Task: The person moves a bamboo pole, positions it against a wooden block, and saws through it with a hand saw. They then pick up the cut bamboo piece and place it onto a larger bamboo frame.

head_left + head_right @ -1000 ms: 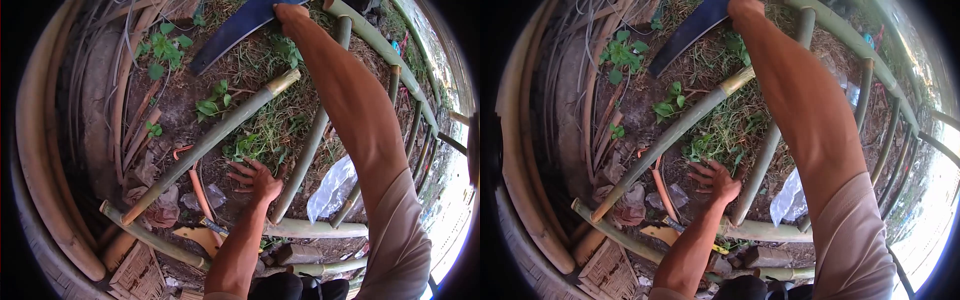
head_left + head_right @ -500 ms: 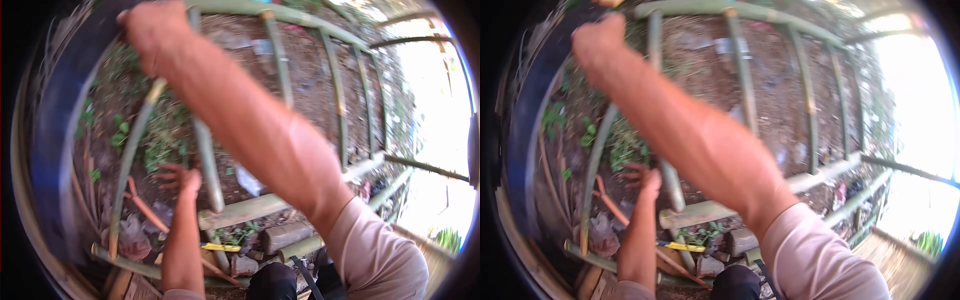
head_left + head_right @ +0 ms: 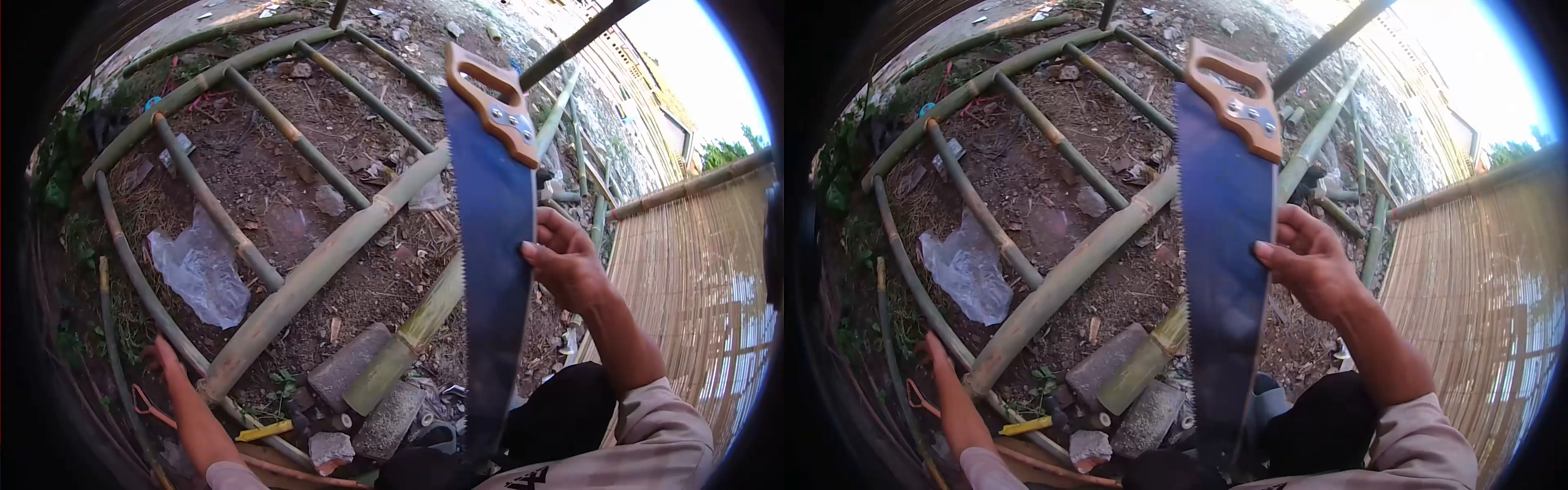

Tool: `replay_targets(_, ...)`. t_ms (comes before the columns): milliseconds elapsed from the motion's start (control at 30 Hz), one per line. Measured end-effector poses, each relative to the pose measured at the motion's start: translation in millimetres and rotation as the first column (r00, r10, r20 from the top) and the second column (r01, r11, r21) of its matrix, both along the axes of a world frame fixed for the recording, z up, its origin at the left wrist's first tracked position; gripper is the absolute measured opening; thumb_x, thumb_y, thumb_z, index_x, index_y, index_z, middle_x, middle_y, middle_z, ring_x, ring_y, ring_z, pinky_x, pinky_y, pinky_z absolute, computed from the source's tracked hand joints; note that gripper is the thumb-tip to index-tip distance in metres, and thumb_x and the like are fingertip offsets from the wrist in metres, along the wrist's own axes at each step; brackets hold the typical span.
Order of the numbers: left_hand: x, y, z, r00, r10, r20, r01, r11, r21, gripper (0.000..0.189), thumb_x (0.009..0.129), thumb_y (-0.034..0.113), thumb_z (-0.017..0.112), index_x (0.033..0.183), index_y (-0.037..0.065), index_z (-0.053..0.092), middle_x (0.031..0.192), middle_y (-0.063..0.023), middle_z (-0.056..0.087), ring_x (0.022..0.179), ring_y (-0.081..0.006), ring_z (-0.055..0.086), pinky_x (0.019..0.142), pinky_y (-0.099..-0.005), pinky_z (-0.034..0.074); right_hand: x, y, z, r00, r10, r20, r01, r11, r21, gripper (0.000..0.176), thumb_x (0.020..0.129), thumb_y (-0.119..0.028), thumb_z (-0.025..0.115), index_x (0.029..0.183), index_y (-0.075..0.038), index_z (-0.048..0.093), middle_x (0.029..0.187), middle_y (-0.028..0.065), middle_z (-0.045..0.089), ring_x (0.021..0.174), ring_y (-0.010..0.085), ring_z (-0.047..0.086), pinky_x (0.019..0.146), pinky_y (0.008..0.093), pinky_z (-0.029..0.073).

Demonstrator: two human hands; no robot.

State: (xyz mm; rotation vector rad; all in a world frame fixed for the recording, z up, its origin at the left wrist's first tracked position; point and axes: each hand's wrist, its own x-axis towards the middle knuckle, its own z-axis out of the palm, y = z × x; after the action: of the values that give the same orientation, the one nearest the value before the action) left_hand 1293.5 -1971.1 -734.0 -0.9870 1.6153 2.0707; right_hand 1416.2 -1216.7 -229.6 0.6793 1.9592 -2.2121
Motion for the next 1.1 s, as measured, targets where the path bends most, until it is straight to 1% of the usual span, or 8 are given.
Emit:
replay_targets(33, 8.8, 54.3, 47.4, 0.920, 0.391, -0.008, -0.333, 0.774, -0.539, 0.126, 0.085, 0.063, 0.068, 0.162, 0.007, -0.014, 0.167, -0.0270, 0.016, 0.147, -0.0369, 0.037, 0.124, -0.0445, 0.023, 31.3, 29.0, -0.7, 0.998, -0.060, 0.017, 0.059, 0.998, 0.002, 0.040, 0.092, 0.002, 0.072, 0.128, -0.004, 0.056, 0.116, 0.0061, 0.072, 0.103, 0.0154, 0.070, 0.085, 0.0313, 0.059)
replay_targets(67, 13.0, 85.0, 95.0, 0.933, 0.359, 0.017, -0.327, 0.868, -0.373, 0.069, 0.096, 0.059, 0.058, 0.141, 0.007, 0.059, 0.140, -0.0088, 0.060, 0.130, -0.0294, 0.053, 0.115, -0.0393, 0.036, 58.9, 50.4, -5.3, 0.991, -0.133, 0.014, 0.133, 0.991, 0.036, 0.036, 0.094, 0.001, 0.069, 0.127, -0.004, 0.057, 0.117, 0.0067, 0.071, 0.104, 0.0150, 0.070, 0.087, 0.0309, 0.058)
replay_targets(200, 48.9, 76.9, 192.2, 0.994, -0.018, 0.105, 0.036, 0.985, -0.168, 0.108, 0.086, 0.075, 0.063, 0.162, 0.007, 0.028, 0.168, -0.0118, 0.025, 0.154, -0.0311, 0.025, 0.125, -0.0521, 0.017, 142.6, 132.4, -46.2, 0.960, -0.256, 0.111, 0.240, 0.961, 0.138, 0.038, 0.099, -0.001, 0.061, 0.136, -0.001, 0.052, 0.127, 0.0075, 0.067, 0.112, 0.0148, 0.066, 0.096, 0.0306, 0.055)
replay_targets(300, 71.5, 169.1, 276.0, 0.950, -0.298, -0.099, -0.064, 0.123, -0.990, 0.104, 0.088, 0.073, 0.064, 0.158, 0.001, 0.036, 0.165, -0.0236, 0.030, 0.152, -0.0334, 0.029, 0.123, -0.0461, 0.023, 197.7, 186.9, -112.5, 0.924, -0.284, 0.257, 0.262, 0.958, 0.117, 0.038, 0.100, -0.002, 0.062, 0.136, -0.001, 0.052, 0.130, 0.0080, 0.064, 0.115, 0.0164, 0.064, 0.101, 0.0352, 0.052)
replay_targets(400, 149.2, 328.7, 339.9, 0.757, -0.609, -0.237, 0.248, 0.603, -0.758, 0.072, 0.097, 0.034, 0.071, 0.157, 0.006, 0.041, 0.157, -0.0166, 0.047, 0.141, -0.0279, 0.048, 0.114, -0.0401, 0.040, 220.0, 196.7, -174.5, 0.871, -0.448, 0.200, 0.441, 0.894, 0.082, 0.033, 0.100, -0.001, 0.063, 0.132, -0.002, 0.054, 0.127, 0.0070, 0.062, 0.117, 0.0173, 0.060, 0.107, 0.0386, 0.048)
replay_targets(467, 190.7, 405.0, 347.9, 0.532, -0.846, 0.043, 0.480, 0.259, -0.838, 0.106, 0.074, 0.049, 0.090, 0.158, 0.009, 0.039, 0.156, -0.0230, 0.045, 0.145, -0.0362, 0.042, 0.119, -0.0480, 0.037, 236.0, 198.1, -213.5, 0.865, -0.462, 0.195, 0.473, 0.881, -0.009, 0.040, 0.100, -0.002, 0.064, 0.137, -0.003, 0.051, 0.128, 0.0074, 0.061, 0.118, 0.0177, 0.059, 0.108, 0.0387, 0.047)
replay_targets(667, 220.0, 471.6, 292.4, 0.415, -0.829, 0.374, 0.464, -0.161, -0.871, 0.101, 0.062, 0.039, 0.096, 0.147, 0.008, 0.049, 0.145, -0.0216, 0.050, 0.134, -0.0426, 0.046, 0.111, -0.0531, 0.042, 242.5, 163.6, -277.4, 0.781, -0.543, 0.308, 0.597, 0.794, -0.116, 0.027, 0.095, 0.001, 0.070, 0.119, -0.006, 0.059, 0.115, 0.0055, 0.066, 0.108, 0.0162, 0.064, 0.102, 0.0378, 0.052)
replay_targets(1100, 215.8, 465.1, 286.9, 0.383, -0.819, 0.428, 0.381, -0.281, -0.881, 0.080, 0.066, 0.040, 0.092, 0.132, 0.012, 0.058, 0.130, -0.0164, 0.054, 0.125, -0.0384, 0.046, 0.104, -0.0564, 0.037, 216.1, 129.4, -335.8, 0.722, -0.493, 0.485, 0.575, 0.818, -0.023, 0.038, 0.092, 0.004, 0.072, 0.125, -0.001, 0.054, 0.120, 0.0093, 0.063, 0.110, 0.0221, 0.064, 0.097, 0.0380, 0.060)
